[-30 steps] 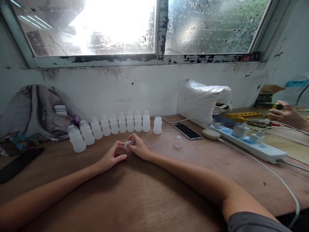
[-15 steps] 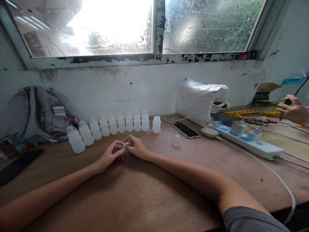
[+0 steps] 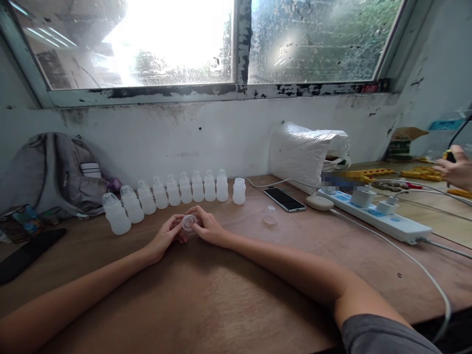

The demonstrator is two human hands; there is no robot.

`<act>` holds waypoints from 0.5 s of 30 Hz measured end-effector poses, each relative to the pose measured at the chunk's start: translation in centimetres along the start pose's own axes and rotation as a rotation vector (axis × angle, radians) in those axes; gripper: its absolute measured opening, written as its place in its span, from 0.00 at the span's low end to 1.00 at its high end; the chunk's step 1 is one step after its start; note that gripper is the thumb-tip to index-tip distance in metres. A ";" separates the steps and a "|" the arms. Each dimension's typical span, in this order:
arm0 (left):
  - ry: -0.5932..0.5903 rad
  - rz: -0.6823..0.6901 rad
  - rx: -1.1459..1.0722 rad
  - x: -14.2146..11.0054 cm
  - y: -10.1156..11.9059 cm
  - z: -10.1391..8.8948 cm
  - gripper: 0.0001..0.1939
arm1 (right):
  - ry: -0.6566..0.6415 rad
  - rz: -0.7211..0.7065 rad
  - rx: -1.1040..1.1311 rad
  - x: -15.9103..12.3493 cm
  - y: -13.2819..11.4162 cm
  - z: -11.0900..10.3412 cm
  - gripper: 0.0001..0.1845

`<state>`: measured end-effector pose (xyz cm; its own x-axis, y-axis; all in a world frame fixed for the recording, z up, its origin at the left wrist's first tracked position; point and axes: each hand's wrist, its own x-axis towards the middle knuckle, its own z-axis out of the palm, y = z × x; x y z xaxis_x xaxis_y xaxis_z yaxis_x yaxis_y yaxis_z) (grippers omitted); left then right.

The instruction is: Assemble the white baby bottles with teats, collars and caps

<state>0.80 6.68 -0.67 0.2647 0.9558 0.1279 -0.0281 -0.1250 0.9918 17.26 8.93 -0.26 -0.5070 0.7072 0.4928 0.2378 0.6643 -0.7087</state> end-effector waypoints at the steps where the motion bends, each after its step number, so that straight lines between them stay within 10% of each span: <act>1: -0.006 0.005 -0.003 0.0 0.0 0.0 0.14 | -0.005 0.003 0.007 0.0 0.0 0.0 0.17; 15: -0.062 0.046 0.049 0.2 -0.1 -0.1 0.17 | -0.022 0.035 -0.012 0.1 0.3 0.1 0.12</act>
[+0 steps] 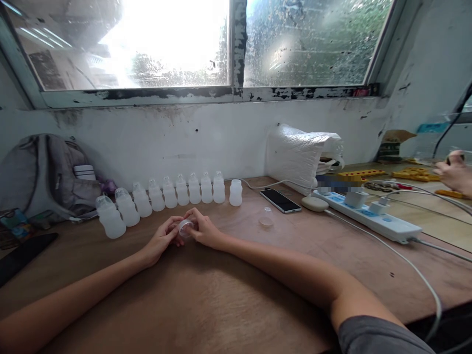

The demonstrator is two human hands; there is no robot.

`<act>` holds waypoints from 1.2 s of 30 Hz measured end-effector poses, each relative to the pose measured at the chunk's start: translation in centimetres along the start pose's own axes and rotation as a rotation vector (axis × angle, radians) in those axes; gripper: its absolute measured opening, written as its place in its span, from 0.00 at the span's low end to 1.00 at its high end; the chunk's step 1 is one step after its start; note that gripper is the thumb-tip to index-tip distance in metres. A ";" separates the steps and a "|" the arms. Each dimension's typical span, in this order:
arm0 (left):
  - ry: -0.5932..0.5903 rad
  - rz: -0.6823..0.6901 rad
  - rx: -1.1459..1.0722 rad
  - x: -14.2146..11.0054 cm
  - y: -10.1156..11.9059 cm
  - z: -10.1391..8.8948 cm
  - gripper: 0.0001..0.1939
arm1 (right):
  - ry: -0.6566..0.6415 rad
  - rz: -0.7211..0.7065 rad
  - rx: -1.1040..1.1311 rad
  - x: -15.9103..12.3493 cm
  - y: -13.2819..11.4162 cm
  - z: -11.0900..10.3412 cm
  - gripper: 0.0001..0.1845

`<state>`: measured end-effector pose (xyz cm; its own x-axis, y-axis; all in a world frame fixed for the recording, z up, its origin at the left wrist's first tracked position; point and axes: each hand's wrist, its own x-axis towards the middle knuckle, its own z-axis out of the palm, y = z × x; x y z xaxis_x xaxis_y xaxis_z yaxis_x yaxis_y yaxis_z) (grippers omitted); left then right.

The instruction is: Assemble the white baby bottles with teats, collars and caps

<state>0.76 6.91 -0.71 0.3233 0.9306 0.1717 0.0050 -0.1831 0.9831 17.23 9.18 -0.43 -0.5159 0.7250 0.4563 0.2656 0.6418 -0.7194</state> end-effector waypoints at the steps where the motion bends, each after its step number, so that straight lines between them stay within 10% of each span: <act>1: -0.006 0.010 -0.001 0.0 0.0 0.0 0.17 | 0.009 -0.001 -0.007 0.0 0.0 0.0 0.12; 23: 0.069 -0.060 0.021 -0.1 0.2 0.1 0.20 | 0.057 -0.132 -0.179 0.0 0.0 0.1 0.20; 36: 0.190 -0.054 -0.084 -0.2 0.5 0.1 0.16 | 0.000 -0.011 0.107 -0.1 -0.7 -0.4 0.09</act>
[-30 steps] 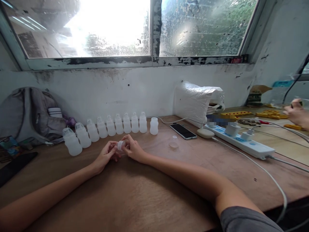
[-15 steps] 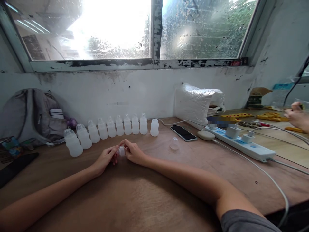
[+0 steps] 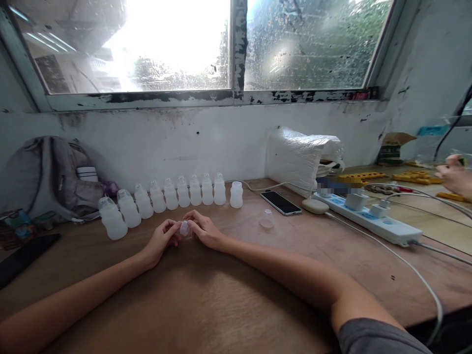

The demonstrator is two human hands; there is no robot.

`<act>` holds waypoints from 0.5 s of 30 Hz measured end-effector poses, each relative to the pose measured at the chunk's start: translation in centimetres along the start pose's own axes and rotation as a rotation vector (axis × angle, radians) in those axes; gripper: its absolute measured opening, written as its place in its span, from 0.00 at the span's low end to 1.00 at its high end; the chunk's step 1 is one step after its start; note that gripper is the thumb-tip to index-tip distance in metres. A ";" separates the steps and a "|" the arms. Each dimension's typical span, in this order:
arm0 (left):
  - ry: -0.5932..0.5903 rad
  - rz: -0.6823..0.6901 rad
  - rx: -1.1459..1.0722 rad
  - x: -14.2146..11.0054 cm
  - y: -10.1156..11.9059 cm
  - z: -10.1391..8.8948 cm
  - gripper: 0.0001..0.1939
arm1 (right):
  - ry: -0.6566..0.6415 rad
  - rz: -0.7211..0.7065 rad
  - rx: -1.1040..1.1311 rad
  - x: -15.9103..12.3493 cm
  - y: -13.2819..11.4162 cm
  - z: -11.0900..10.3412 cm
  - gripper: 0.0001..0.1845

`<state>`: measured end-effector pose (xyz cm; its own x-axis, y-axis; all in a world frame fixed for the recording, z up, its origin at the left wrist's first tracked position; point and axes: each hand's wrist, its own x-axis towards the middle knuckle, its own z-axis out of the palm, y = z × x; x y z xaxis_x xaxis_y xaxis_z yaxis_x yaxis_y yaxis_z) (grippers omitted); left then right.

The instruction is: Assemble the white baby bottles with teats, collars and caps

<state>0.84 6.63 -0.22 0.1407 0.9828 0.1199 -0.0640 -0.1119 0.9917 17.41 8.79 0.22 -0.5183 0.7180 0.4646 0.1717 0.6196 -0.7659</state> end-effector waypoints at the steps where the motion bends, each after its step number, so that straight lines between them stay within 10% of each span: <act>1: 0.007 -0.001 -0.019 0.0 0.0 0.0 0.16 | -0.001 -0.001 0.001 0.0 0.0 0.0 0.10; 15: -0.046 0.042 0.044 0.0 -0.1 -0.2 0.18 | 0.013 -0.015 -0.025 0.3 0.3 0.2 0.13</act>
<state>0.60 6.67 -0.32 0.1838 0.9694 0.1626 -0.0273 -0.1603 0.9867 17.14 9.14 0.08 -0.5103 0.7124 0.4817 0.1851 0.6380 -0.7474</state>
